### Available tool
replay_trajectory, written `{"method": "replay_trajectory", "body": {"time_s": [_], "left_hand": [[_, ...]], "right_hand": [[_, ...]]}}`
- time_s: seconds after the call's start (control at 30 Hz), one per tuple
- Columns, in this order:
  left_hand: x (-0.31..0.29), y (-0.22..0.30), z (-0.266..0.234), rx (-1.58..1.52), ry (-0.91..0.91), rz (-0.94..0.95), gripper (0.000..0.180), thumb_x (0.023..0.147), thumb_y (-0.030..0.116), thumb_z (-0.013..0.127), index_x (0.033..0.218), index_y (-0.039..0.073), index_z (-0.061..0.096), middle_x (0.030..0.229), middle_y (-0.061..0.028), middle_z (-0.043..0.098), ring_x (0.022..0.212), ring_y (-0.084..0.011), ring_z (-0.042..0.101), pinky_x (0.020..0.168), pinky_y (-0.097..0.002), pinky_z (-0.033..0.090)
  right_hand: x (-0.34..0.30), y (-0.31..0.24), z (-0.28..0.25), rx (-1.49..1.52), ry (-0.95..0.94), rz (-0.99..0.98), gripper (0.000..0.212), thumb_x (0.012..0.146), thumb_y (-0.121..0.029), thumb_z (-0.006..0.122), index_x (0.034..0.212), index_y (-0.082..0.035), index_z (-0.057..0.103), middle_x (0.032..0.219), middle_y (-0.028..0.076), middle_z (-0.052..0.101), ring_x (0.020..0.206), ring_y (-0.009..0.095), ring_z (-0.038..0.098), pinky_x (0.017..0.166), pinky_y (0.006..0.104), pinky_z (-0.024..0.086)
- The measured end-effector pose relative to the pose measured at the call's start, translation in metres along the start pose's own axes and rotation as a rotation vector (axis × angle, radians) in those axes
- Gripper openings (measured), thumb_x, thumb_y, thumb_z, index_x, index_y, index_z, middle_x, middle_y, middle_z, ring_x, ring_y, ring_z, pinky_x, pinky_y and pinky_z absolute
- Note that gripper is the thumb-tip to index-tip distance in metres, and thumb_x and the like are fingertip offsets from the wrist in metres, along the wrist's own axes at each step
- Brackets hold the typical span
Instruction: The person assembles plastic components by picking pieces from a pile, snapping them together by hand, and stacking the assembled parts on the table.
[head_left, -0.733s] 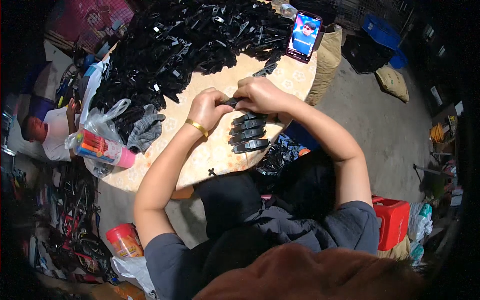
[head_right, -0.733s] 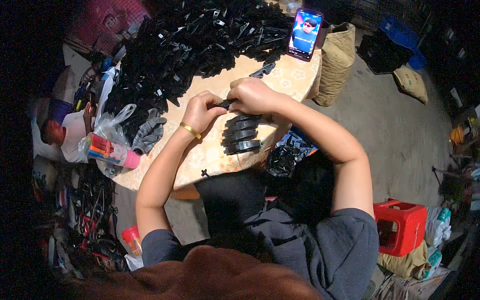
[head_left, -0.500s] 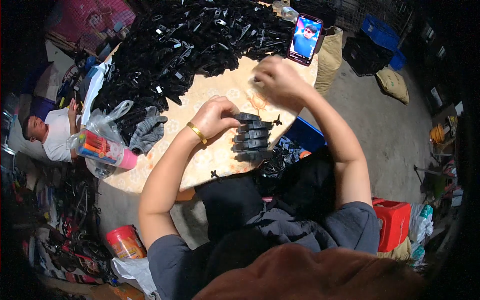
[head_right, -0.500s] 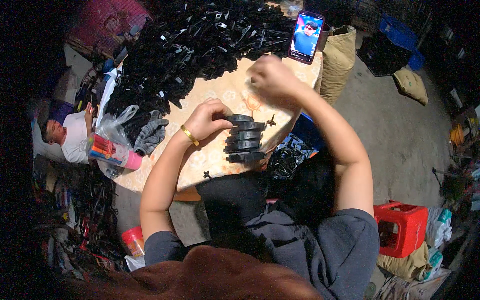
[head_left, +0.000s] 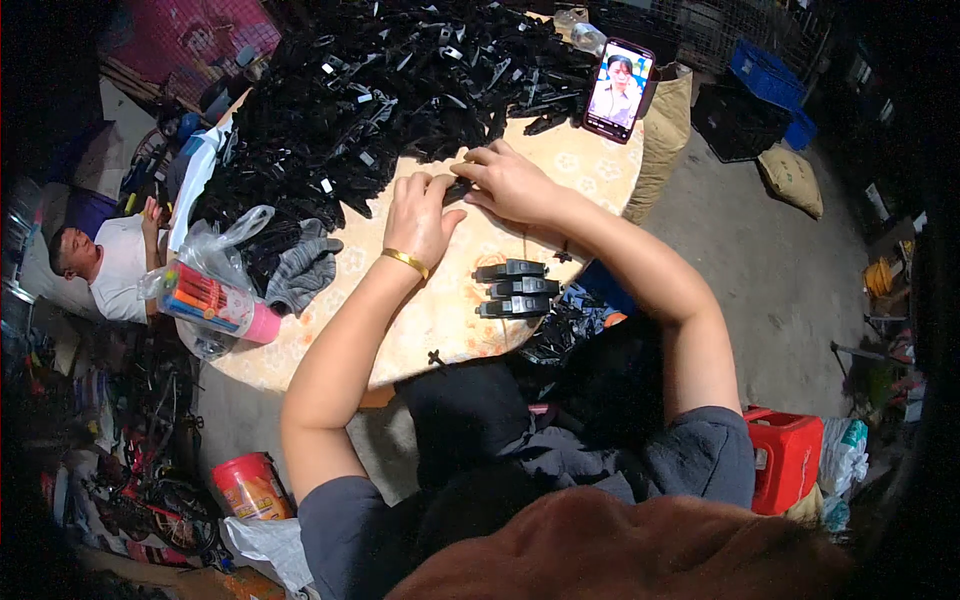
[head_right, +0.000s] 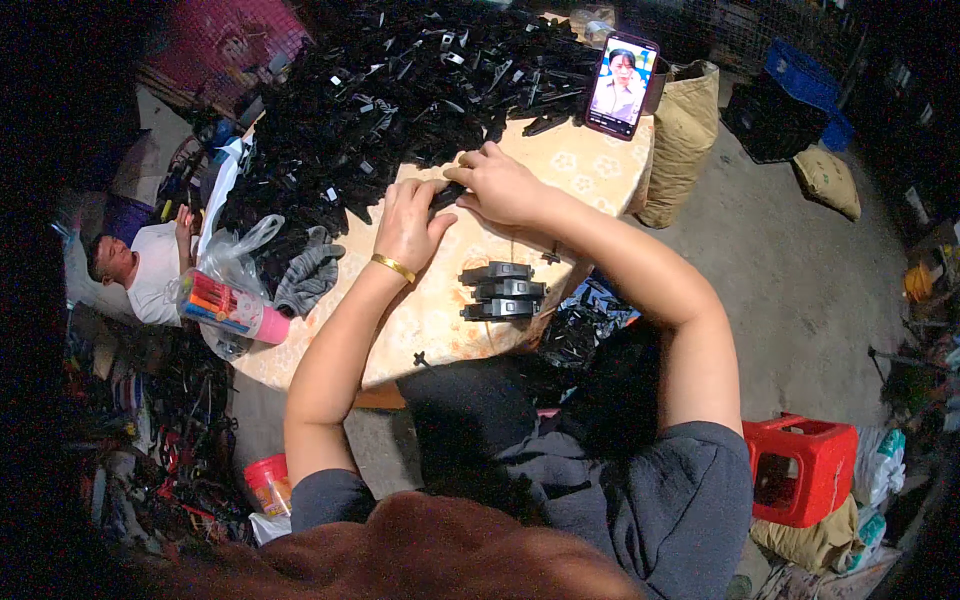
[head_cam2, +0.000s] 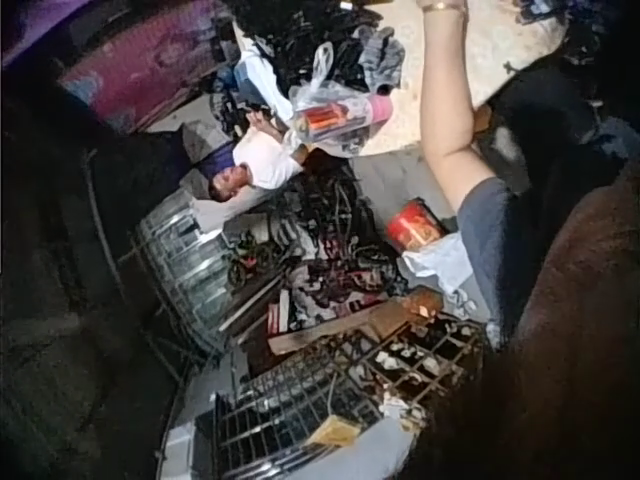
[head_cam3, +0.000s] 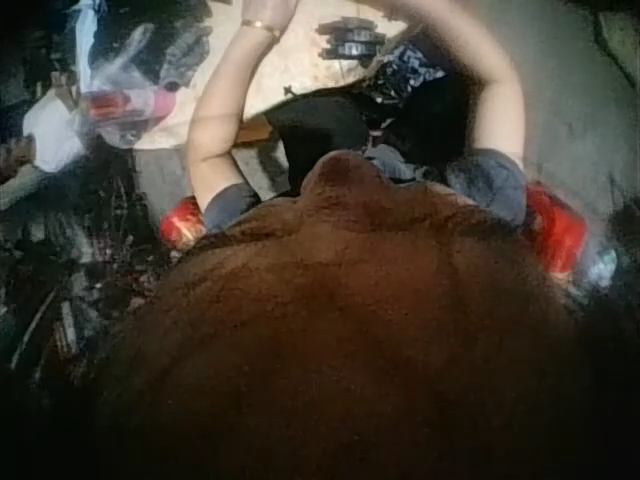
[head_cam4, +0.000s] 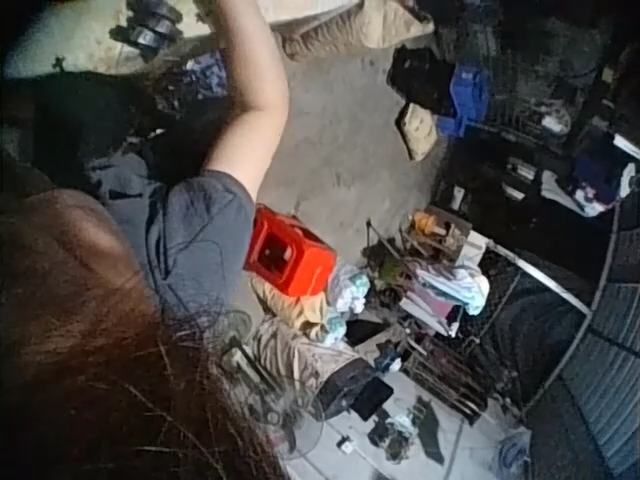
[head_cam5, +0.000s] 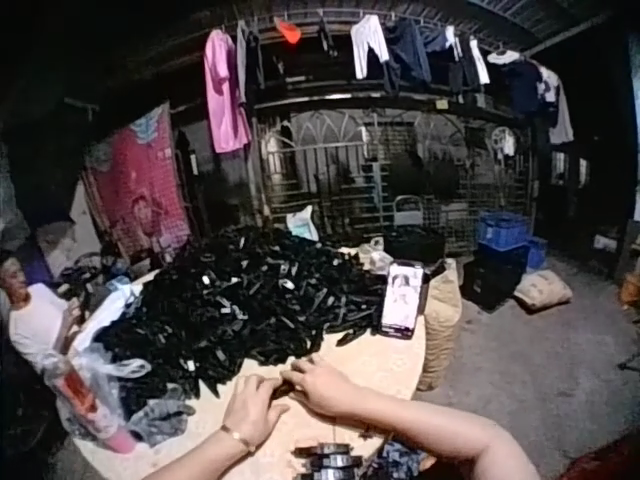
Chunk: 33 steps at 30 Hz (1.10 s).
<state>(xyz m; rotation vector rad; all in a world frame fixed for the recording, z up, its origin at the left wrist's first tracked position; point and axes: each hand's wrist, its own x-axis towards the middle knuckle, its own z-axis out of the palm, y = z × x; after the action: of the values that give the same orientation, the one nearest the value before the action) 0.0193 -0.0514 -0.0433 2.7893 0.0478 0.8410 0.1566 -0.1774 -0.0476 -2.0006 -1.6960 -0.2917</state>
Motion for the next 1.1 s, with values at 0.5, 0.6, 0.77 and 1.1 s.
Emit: {"method": "replay_trajectory", "body": {"time_s": [0.5,0.6,0.77,1.1], "left_hand": [[0.002,-0.002,0.006,-0.121,-0.012,0.022,0.019,0.069,0.010,0.069,0.088,0.009,0.066,0.079,-0.0099,0.057,0.083,-0.0293,0.051,0.074,-0.0376,0.044],[0.001,-0.001,0.007,-0.096,-0.014,0.016,0.021,0.070,0.011,0.069,0.091,0.011,0.066,0.080,-0.0086,0.055,0.083,-0.0282,0.051,0.073,-0.0376,0.044],[0.002,0.000,0.009,-0.102,0.007,0.008,0.023,0.071,0.010,0.068,0.094,0.012,0.065,0.082,-0.0086,0.053,0.084,-0.0277,0.050,0.074,-0.0373,0.043],[0.002,-0.005,0.005,-0.157,-0.027,0.014,0.020,0.072,0.007,0.066,0.091,0.004,0.060,0.085,-0.0139,0.056,0.084,-0.0328,0.052,0.075,-0.0384,0.043]], "right_hand": [[0.130,0.121,-0.012,-0.150,0.081,0.545,0.075,0.076,-0.071,0.047,0.129,-0.018,0.048,0.121,0.017,0.054,0.116,0.032,0.048,0.098,0.0532,0.032],[0.144,0.106,0.007,-0.246,0.085,0.548,0.078,0.073,-0.073,0.047,0.130,-0.020,0.049,0.122,0.020,0.052,0.113,0.033,0.051,0.096,0.0521,0.034],[0.127,0.098,0.009,-0.219,0.144,0.452,0.069,0.075,-0.067,0.051,0.124,-0.019,0.054,0.113,0.018,0.056,0.106,0.032,0.055,0.089,0.0455,0.042],[0.066,0.049,0.012,-0.159,0.248,0.050,0.027,0.081,-0.033,0.059,0.092,-0.010,0.069,0.094,0.013,0.060,0.091,0.028,0.057,0.073,0.0405,0.045]]}}
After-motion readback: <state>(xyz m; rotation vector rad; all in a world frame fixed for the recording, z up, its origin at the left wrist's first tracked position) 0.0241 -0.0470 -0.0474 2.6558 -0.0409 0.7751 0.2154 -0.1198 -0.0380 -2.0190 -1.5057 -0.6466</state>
